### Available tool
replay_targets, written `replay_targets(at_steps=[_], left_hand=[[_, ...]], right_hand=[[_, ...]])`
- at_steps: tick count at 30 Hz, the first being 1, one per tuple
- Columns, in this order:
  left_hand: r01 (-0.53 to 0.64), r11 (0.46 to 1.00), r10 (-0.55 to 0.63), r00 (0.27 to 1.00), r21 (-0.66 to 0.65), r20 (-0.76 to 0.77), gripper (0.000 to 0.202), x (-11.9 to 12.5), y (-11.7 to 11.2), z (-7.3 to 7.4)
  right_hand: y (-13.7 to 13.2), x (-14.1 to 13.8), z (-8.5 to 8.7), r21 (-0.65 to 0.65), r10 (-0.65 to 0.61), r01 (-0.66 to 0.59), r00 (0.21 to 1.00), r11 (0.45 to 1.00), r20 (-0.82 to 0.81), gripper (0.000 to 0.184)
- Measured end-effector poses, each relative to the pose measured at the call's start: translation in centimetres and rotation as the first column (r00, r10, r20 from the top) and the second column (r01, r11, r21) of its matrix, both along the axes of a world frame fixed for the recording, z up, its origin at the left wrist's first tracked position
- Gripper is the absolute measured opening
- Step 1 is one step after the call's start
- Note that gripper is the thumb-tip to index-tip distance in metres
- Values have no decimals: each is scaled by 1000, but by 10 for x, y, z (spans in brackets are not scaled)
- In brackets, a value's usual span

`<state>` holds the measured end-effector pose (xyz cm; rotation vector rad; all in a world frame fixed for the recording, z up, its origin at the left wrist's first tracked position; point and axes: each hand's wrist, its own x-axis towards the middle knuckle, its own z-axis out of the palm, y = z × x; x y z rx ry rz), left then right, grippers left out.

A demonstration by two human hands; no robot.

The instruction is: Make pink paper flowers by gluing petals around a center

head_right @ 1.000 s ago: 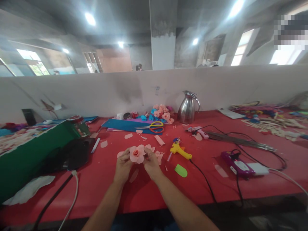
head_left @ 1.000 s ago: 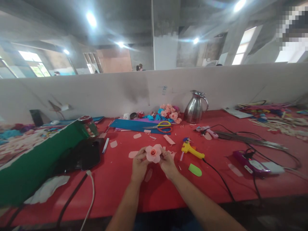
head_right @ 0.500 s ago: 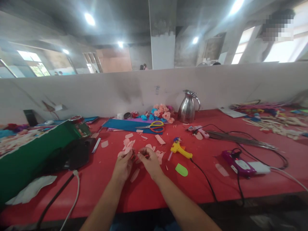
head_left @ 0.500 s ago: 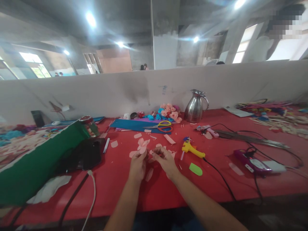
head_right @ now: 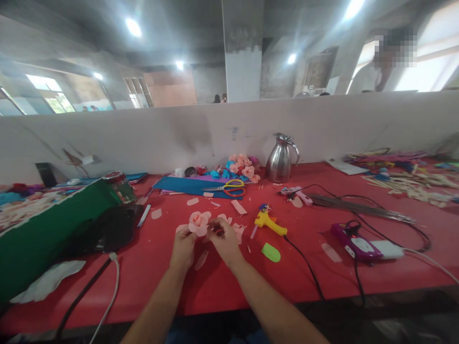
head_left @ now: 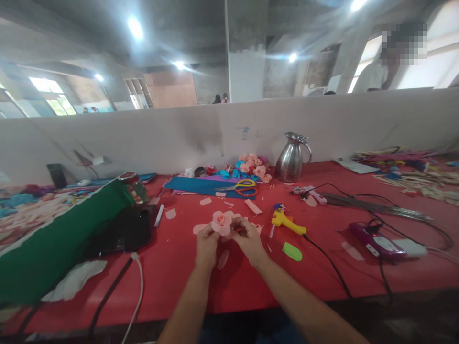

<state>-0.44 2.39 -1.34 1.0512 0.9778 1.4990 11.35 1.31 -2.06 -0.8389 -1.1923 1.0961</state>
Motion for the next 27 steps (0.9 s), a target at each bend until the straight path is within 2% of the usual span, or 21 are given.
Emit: replay_targets(at_steps=[6,11,15,23,27], left_hand=[[0,995,12,992,97,-128,22,-1,-4,3],[9,1000,-6,991,18,-131,12,3,-7,9],[7,999,-10,996,-34,-93,12,5,-8,9],[26,999,-28,997,-33,-78,13,3,-5,4],[23,999,-25,997,-39,-68,14,4,-6,6]], right_hand=[[2,1,-1,94,-96,88,991,992,88,22],[3,2,-2,92,-141,127,978,988,157,10],[3,4,-1,142,-169,146,972,979,166,11],[2,5,2,144,-166,145,974,979,151,13],[2,5,1,176,-184,159,973,971,136,14]])
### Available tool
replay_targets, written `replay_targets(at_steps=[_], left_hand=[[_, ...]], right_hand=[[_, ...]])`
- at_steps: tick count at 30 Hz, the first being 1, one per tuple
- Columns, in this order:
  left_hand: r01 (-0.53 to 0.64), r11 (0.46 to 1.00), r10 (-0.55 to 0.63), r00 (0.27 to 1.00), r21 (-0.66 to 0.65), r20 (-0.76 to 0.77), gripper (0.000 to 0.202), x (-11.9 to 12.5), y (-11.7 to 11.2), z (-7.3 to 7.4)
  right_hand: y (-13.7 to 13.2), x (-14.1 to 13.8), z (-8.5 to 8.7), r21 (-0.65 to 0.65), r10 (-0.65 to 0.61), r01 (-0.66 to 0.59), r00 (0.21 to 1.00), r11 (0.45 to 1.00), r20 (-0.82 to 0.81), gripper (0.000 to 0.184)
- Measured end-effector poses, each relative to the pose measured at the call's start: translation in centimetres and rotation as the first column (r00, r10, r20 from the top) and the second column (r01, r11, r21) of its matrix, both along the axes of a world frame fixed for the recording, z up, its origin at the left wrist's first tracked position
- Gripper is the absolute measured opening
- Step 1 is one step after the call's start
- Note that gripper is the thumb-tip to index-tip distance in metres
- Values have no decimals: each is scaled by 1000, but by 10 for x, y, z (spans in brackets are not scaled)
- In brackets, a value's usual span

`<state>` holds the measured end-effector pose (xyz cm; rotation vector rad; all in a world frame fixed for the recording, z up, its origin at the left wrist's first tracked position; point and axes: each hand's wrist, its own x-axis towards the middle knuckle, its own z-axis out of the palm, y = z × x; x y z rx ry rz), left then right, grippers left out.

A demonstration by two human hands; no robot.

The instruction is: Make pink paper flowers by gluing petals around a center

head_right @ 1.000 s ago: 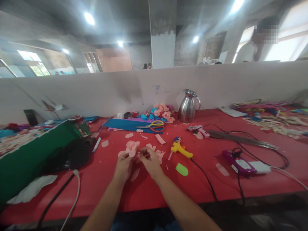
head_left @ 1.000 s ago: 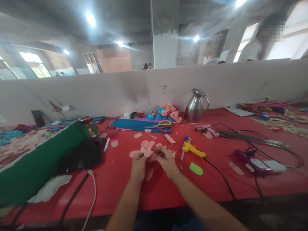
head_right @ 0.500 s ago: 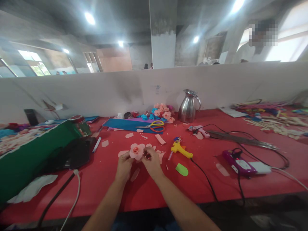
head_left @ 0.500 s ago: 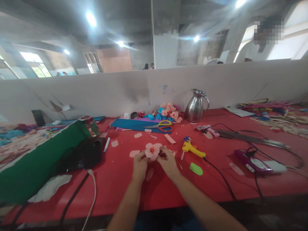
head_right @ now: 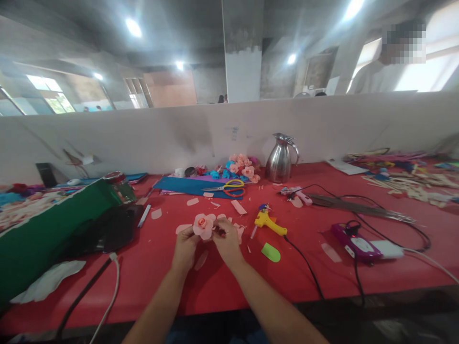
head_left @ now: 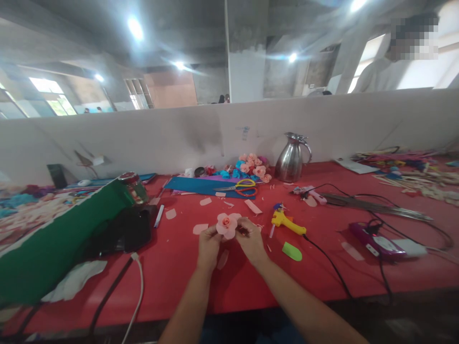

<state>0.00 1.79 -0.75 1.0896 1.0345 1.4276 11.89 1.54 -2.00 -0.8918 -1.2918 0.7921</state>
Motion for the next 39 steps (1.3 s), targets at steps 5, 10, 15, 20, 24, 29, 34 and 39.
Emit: replay_targets(at_steps=[5,10,15,20,24,29,34,39], left_hand=[[11,1000,-11,1000,-13,-9,12,2,-4,6],[32,999,-32,999,2,-3,14,1,-3,5],[35,999,-35,999,-4,-8,15,1,-3,4],[27,1000,-27,1000,-6,11,15,3,-2,2],[3,1000,-3,998,0,55,19,0,1,-4],[64,998,-61,990,-20,128,28,0,1,-3],[60,998,-61,998,7,28,22,1,1,-3],[59,991,-42,991,124,-130,22,-5,7,-12]], right_hand=[[1,1,-3,14,7,-7,999,1000,-31,14],[1,1,-2,23,11,-10,999,1000,-41,12],[0,0,1,24,-5,6,1000,1000,-22,9],[1,1,0,31,-20,22,999,999,-40,11],[0,-1,0,-9,-19,19,998,1000,-57,21],[-7,-1,7,-46,89,-102,967,994,-238,26],[-10,0,11,-87,142,-186,919,979,-367,23],[-9,1,12,-109,134,-203,884,973,-449,21]])
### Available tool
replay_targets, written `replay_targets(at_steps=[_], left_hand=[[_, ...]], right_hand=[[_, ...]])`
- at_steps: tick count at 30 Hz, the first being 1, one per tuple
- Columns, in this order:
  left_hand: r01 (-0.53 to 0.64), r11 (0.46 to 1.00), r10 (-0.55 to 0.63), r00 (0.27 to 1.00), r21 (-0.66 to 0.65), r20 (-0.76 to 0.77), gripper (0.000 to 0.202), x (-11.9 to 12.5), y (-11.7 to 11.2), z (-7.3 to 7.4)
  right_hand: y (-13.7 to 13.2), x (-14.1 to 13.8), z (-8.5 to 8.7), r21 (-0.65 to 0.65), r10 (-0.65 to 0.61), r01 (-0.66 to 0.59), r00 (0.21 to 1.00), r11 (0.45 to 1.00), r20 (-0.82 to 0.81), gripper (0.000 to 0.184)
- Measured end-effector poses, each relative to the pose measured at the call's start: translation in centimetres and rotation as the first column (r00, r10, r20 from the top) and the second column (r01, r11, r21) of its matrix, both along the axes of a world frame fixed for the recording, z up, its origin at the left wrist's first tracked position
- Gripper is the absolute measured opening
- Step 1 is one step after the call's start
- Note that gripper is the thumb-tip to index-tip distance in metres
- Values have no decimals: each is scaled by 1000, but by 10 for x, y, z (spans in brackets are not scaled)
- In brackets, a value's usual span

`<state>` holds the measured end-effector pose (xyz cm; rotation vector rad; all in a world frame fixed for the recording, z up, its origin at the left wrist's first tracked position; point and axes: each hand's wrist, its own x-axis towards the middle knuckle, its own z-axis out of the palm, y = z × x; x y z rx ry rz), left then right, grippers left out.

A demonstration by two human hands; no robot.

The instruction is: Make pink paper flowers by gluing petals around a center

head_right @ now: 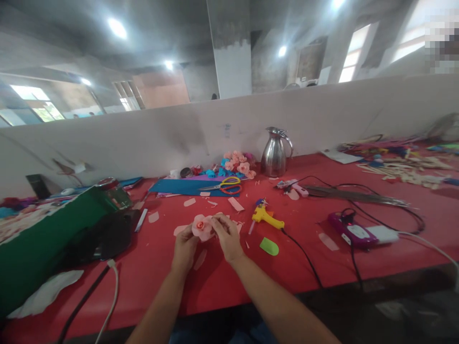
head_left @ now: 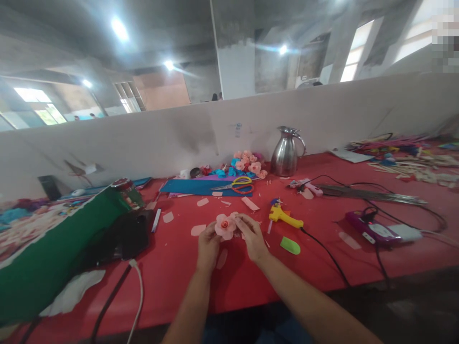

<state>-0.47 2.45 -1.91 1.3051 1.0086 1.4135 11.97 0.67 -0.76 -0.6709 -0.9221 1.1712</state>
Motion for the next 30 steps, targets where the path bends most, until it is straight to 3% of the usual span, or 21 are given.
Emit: replay_targets(at_steps=[6,12,16,19,23,26,30], left_hand=[[-85,986,104,986,145,-132,25,-3,3,-4],[-6,970,72,961,241,-267,28,1,0,1],[18,968,54,960,251,-275,33,2,0,1],[-7,987,39,980,159,-194,31,2,0,0],[-21,998,25,997,-56,69,28,4,-2,3],[-71,983,110,967,-171,230,25,4,-4,7],[-140,972,196,926,-190,323,19,2,-3,7]], right_hand=[[8,4,1,-153,-64,38,985,987,-163,28],[10,8,3,-260,113,-155,979,953,-171,43],[9,8,4,-243,124,-165,977,956,-175,41],[8,10,5,-189,108,-148,973,971,-206,39],[9,11,6,-151,28,-64,972,986,-231,32],[9,9,2,-215,-4,-31,987,976,-161,30],[9,6,-6,-281,14,-28,998,959,-53,33]])
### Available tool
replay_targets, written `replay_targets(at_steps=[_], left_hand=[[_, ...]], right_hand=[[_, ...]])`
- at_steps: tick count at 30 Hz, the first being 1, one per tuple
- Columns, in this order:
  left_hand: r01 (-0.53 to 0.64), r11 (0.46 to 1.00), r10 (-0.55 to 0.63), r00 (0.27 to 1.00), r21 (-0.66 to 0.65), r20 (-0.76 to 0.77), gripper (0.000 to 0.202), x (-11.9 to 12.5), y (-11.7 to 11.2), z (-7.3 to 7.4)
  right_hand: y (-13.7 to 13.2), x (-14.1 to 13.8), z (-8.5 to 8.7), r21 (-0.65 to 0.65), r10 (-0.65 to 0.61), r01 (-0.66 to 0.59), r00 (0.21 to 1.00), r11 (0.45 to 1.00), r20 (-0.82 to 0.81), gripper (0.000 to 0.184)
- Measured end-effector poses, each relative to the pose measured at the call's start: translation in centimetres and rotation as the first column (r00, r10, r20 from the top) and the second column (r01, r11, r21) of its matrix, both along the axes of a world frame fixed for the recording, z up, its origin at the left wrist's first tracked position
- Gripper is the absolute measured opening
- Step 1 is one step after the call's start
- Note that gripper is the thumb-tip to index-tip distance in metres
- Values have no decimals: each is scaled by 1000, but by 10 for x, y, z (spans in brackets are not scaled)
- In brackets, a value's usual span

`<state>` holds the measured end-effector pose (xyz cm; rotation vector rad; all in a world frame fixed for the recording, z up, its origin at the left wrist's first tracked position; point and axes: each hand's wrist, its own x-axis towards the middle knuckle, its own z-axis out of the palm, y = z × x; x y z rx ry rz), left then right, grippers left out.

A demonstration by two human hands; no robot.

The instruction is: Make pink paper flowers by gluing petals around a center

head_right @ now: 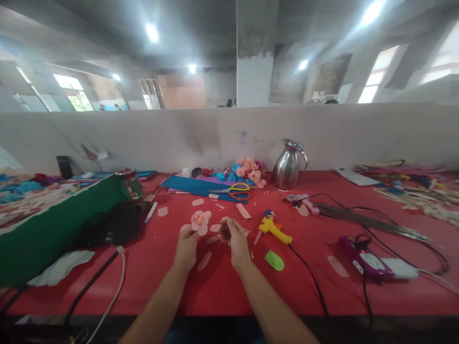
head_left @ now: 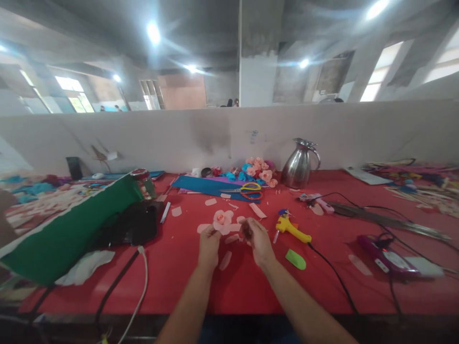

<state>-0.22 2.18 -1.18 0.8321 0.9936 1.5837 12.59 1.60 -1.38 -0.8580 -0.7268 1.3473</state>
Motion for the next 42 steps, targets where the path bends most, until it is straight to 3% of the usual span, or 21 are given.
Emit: replay_targets(at_steps=[4,9,12,15,18,20,22,24,27,29,32,35,42], left_hand=[[8,999,0,986,-48,166,19,-4,4,-1],[98,989,-42,907,-113,420,21,-9,7,-1],[116,990,-68,898,-85,435,21,-10,8,-2],[65,997,-46,927,-39,372,21,-10,10,-4],[-28,1000,24,937,5,350,20,-12,12,-5],[-176,983,149,936,56,319,19,-16,14,-4],[-380,917,342,906,122,251,18,-21,15,-3],[-556,814,531,829,168,173,16,-27,17,-2],[-698,693,687,716,184,127,16,-35,19,-2],[-726,669,715,687,160,128,15,-38,21,-3],[-709,695,697,705,117,132,13,-38,24,-7],[-686,721,673,727,101,134,14,-36,24,-8],[-627,768,625,778,128,61,15,-30,19,-4]], right_hand=[[0,-2,-5,38,14,-18,995,999,101,35],[-1,-4,-7,102,41,-67,970,993,238,38],[-4,-6,-7,156,28,-83,944,984,328,36],[-6,-5,-6,208,-74,-17,904,978,422,33],[-6,-1,-5,244,-238,139,864,960,443,33],[-5,2,-5,238,-324,243,850,940,416,33],[-5,4,-4,235,-376,303,836,923,399,31],[-6,5,-3,262,-395,307,817,915,421,29],[-11,3,0,328,-376,225,761,917,529,26],[-15,1,1,369,-356,145,712,918,606,24],[-18,-4,0,435,-319,-35,629,900,709,19],[-16,-7,-2,449,-301,-221,487,866,820,15],[-31,-3,4,360,-277,-376,258,854,925,17]])
